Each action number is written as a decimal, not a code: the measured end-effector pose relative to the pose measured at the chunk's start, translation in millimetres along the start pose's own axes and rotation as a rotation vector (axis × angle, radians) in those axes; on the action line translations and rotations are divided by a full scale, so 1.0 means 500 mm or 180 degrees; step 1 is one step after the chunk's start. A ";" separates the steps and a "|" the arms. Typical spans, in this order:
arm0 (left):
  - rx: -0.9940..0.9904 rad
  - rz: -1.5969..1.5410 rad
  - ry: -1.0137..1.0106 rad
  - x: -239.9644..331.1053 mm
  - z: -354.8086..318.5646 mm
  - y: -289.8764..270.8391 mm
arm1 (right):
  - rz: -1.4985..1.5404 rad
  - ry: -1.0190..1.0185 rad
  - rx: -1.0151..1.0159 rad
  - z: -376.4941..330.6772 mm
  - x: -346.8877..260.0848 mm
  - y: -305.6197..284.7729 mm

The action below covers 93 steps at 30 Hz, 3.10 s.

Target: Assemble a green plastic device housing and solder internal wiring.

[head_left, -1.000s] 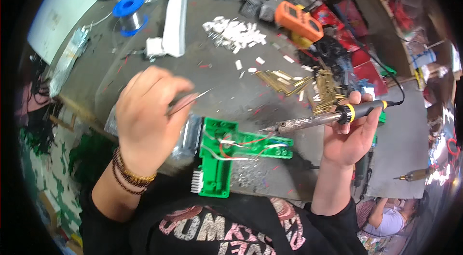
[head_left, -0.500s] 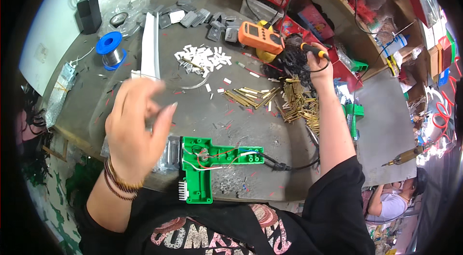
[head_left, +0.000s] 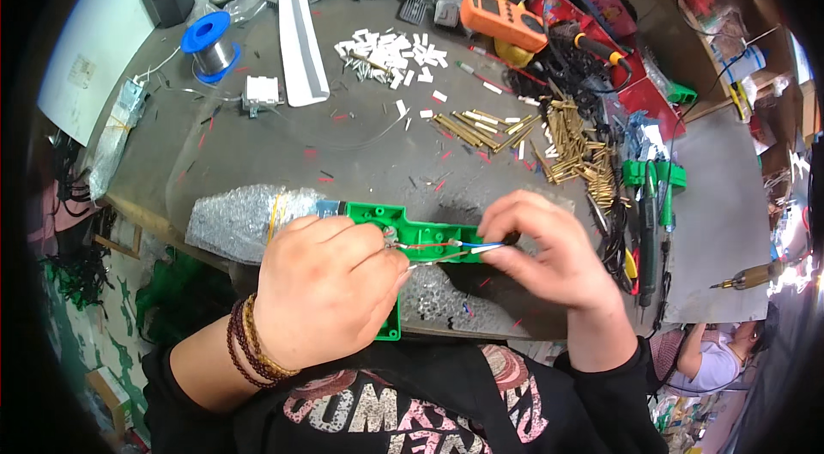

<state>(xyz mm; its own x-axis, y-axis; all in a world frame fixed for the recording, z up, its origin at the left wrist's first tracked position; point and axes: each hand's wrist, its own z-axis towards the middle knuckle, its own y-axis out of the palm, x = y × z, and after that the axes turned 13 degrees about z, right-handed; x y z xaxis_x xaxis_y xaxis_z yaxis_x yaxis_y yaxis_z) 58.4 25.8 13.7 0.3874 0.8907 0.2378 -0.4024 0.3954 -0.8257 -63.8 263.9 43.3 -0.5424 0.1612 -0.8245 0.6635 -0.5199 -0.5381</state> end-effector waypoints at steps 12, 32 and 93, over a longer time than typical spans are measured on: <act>0.0049 -0.0112 -0.0029 0.002 0.002 0.012 | 0.0532 0.0138 -0.0086 0.035 -0.013 0.022; 0.0208 -0.0461 -0.0098 -0.009 -0.008 0.022 | 0.0534 0.0402 -0.0187 0.036 -0.006 0.029; -0.0560 -0.3047 -0.0962 -0.111 -0.026 -0.017 | -0.1309 -0.0745 0.0170 0.048 -0.028 0.195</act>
<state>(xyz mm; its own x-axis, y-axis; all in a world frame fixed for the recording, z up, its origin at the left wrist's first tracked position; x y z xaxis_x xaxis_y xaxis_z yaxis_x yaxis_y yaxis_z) 50.8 -30.0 0.8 0.2470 0.2466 0.9371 0.1036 0.9548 -0.2786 -4.0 190.8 6.5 -0.8601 0.1727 -0.4800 0.3451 -0.4959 -0.7968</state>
